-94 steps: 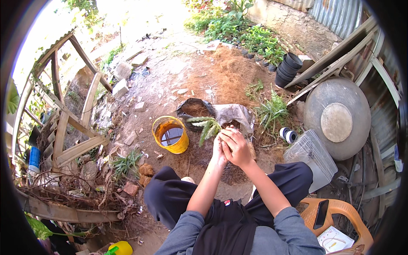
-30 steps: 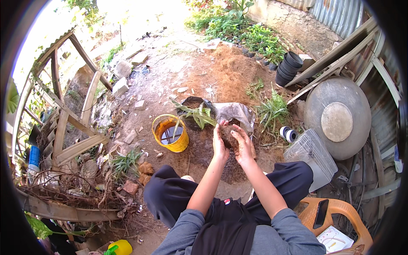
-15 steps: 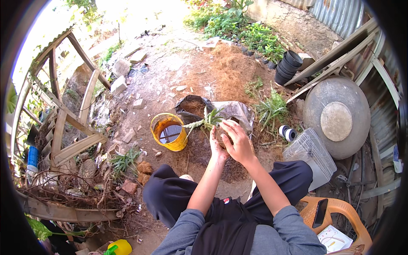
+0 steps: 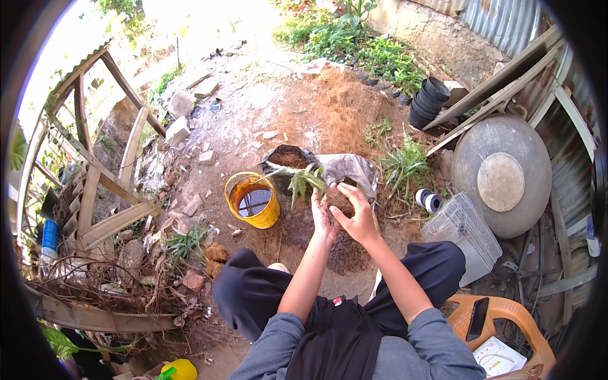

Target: The person sits cross-legged on the ground and packs soil around the roots of a small seedling by hand. They repeatedly add soil from a nearby pile and press it into the root ball to form a compact mass.

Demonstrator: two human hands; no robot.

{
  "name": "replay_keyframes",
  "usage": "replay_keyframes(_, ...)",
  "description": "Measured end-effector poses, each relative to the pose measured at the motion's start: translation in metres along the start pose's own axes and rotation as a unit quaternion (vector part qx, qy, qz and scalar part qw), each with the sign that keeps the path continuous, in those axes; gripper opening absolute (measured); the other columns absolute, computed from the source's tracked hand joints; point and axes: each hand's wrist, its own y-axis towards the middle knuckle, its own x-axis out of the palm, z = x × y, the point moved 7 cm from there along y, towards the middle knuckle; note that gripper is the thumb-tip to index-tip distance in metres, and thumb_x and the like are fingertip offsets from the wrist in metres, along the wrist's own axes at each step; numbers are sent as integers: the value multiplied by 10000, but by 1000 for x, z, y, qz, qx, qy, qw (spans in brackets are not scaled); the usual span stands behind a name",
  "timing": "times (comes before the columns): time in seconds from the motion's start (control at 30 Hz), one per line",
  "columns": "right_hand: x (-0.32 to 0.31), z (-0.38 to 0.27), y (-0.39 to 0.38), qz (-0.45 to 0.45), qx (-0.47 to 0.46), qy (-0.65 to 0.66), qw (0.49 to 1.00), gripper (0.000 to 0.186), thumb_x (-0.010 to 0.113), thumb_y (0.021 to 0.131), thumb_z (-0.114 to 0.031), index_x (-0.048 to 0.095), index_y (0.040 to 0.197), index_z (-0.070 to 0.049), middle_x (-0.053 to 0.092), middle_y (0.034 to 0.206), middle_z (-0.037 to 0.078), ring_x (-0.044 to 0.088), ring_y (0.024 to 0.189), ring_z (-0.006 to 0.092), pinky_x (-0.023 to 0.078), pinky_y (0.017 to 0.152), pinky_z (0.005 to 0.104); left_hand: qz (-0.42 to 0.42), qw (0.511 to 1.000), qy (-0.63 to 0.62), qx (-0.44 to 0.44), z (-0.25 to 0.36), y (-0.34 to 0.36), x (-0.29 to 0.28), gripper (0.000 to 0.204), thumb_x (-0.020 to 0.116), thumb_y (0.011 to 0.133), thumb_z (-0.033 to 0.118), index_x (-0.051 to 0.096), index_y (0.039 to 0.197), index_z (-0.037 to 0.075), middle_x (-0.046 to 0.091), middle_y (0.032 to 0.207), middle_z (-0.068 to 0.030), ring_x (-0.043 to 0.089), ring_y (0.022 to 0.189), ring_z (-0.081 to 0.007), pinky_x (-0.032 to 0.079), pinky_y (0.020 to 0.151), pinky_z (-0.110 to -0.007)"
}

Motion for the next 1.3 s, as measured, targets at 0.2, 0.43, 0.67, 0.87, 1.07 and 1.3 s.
replay_keyframes(0.2,3,69,-16,112,263,240,928,441,731,778,-79,582,1190,-30,617,1097,60,581,1002,143,460,898,285,-14,986,146,74,7,-4,16,646,364,958,468,225,1456,81,255,1507,-86,212,1395,-240,137,1133,-391)
replay_keyframes(0.43,17,77,-28,122,354,533,759,411,674,834,-67,552,1226,-50,593,1127,54,559,1014,114,444,899,263,8,962,250,107,12,-8,11,614,418,951,445,265,1455,129,275,1500,-68,138,1423,-255,40,1106,-539)
replay_keyframes(0.67,23,39,-13,127,236,372,889,255,635,882,-113,610,1116,-15,582,1220,84,531,1108,145,406,954,286,-28,998,15,56,-3,-8,13,427,417,971,399,527,1248,93,570,1230,-67,554,1106,-190,430,971,-346)
replay_keyframes(0.87,33,43,-16,174,275,406,854,174,584,902,-65,618,1064,-13,610,1148,83,546,1072,136,414,941,277,7,983,141,118,5,-10,11,397,455,959,319,525,1259,68,551,1243,-55,500,1157,-169,373,1011,-327)
replay_keyframes(1.07,42,54,-19,181,288,403,850,197,550,938,-134,603,1092,-23,609,1131,66,539,1066,133,411,933,282,8,977,162,137,4,-8,6,358,504,939,319,546,1210,87,569,1168,-40,523,1098,-148,417,960,-317)
replay_keyframes(1.3,1,-2,13,50,15,-51,997,326,529,928,-229,563,1175,-20,557,1206,156,493,1162,293,363,1001,394,-52,997,-48,14,8,1,10,405,411,959,406,555,1157,83,618,1083,-79,583,1022,-225,463,920,-376)
